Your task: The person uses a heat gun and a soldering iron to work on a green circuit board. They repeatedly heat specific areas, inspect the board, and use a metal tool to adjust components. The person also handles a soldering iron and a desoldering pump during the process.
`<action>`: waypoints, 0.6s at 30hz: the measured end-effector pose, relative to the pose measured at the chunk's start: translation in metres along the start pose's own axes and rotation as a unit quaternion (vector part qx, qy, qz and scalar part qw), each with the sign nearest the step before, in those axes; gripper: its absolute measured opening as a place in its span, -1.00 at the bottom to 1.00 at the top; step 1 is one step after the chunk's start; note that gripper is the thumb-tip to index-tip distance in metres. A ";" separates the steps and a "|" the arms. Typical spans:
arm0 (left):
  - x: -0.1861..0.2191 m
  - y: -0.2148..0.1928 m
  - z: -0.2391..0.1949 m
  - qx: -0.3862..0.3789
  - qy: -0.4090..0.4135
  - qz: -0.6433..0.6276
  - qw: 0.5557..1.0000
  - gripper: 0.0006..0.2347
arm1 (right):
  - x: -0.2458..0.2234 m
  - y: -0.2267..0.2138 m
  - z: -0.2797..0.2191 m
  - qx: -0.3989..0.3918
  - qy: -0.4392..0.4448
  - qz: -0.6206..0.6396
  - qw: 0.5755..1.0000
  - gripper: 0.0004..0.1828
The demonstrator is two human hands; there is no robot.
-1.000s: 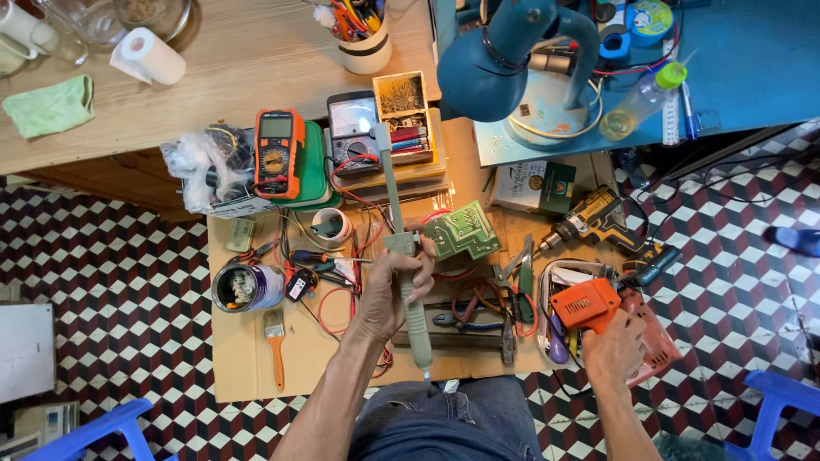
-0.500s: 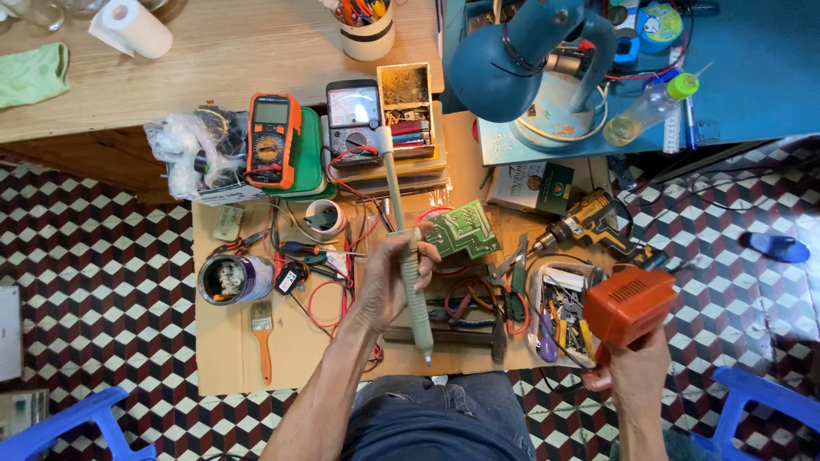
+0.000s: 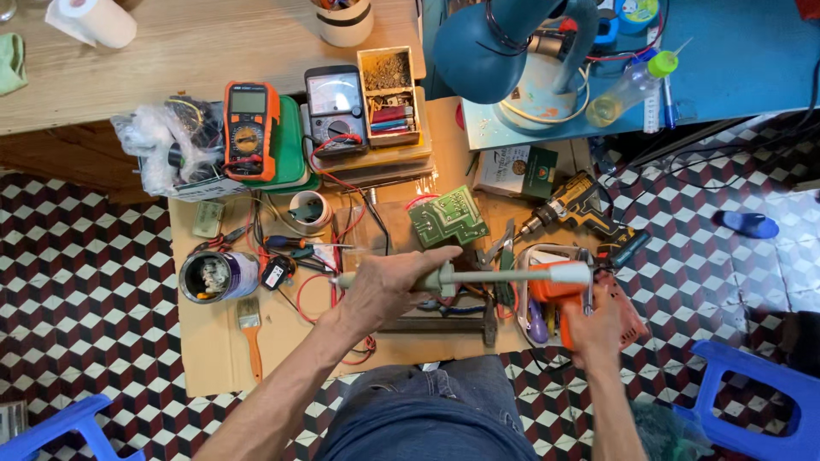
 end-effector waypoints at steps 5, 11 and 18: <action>0.014 0.009 -0.001 -0.070 0.088 0.124 0.986 -0.54 | -0.092 -0.074 -0.057 -0.263 0.061 0.441 0.856 -0.34; 0.020 0.022 0.003 -0.080 0.056 0.125 0.987 -0.79 | -0.144 -0.056 -0.095 -0.382 0.014 0.130 0.915 -0.40; 0.053 0.035 -0.009 -0.259 -0.029 0.125 0.957 -0.86 | -0.101 -0.028 -0.113 -0.401 -0.022 0.248 0.882 -0.29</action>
Point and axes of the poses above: each hand's wrist, its own z-axis towards the middle knuckle, its own y-axis out of the palm, x = y × z, the point moved 3 cm from there along z, towards the middle knuckle, and after that the axes turned 9 degrees about -x, right-handed, at the moved point
